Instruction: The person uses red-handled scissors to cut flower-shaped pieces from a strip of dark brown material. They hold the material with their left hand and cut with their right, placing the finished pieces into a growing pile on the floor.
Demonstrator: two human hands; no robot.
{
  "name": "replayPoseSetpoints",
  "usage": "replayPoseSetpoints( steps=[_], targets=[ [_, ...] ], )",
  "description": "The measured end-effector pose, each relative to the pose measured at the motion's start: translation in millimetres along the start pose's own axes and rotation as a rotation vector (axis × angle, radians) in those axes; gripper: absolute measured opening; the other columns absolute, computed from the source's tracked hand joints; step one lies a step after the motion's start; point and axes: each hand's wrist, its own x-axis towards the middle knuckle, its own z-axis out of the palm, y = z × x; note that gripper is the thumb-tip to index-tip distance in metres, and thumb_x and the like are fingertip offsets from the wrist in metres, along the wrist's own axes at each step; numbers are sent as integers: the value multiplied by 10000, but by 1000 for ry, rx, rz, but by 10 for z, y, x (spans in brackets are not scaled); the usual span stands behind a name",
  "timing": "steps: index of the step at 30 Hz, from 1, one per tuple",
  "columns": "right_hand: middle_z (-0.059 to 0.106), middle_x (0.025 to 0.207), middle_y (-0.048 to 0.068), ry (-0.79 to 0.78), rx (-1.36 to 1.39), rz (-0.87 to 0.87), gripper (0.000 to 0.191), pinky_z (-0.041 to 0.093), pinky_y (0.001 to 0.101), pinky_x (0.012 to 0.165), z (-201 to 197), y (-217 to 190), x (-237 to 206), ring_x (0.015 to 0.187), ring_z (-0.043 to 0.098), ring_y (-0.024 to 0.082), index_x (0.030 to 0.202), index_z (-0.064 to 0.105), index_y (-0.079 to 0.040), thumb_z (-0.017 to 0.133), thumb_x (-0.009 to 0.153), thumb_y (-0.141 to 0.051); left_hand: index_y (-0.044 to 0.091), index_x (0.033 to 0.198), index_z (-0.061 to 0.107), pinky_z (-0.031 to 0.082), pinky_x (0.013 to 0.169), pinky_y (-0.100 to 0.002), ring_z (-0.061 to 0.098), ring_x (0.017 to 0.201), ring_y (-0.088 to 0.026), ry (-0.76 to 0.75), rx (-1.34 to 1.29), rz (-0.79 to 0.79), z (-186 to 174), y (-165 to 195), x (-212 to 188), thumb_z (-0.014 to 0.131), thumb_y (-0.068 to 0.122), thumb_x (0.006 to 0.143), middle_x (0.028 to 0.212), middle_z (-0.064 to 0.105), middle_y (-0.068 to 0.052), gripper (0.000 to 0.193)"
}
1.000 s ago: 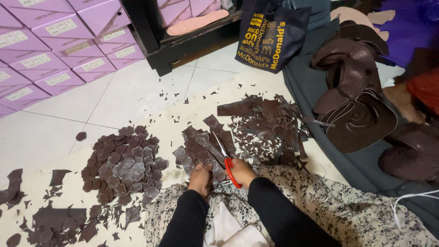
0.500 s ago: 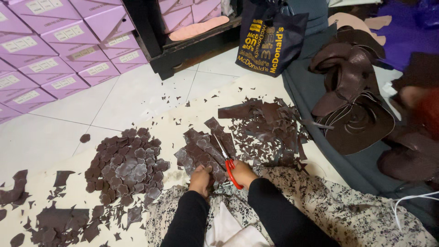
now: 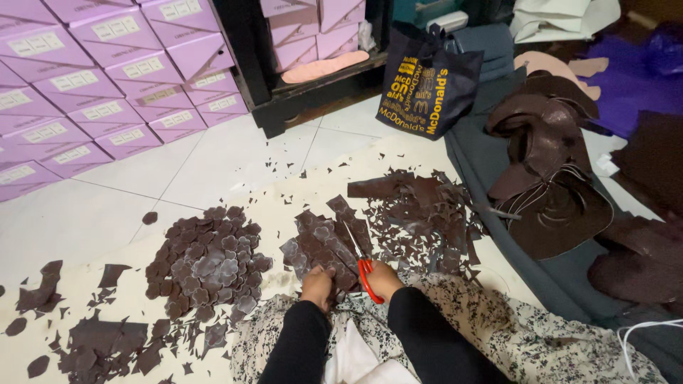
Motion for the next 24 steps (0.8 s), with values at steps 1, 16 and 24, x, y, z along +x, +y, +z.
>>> replayPoseSetpoints(
  steps=[1, 16, 24],
  targets=[
    [722, 807, 117, 11, -40, -2, 157, 543, 361, 604, 1, -9, -16, 662, 684, 208, 1031, 681, -31, 614, 902, -92, 89, 833, 523, 260, 380, -345, 389, 408, -158, -7, 5, -1, -2, 9, -18, 611, 117, 966, 583, 478, -39, 162],
    [744, 976, 187, 103, -474, -205, 234, 552, 424, 822, -3, -145, -353, 927, 723, 343, 1047, 686, -48, 640, 890, -215, 69, 826, 603, 392, 499, -324, 509, 557, -137, 27, -52, 234, 74, 176, -383, 641, 134, 937, 666, 572, -23, 134],
    [747, 993, 175, 381, -422, -272, 289, 562, 436, 822, -26, -292, -452, 946, 724, 355, 1021, 667, -42, 710, 852, -272, -34, 899, 583, 472, 660, -363, 537, 692, -215, 326, 376, 668, 64, 221, -497, 659, 195, 957, 751, 586, -117, 248]
  ],
)
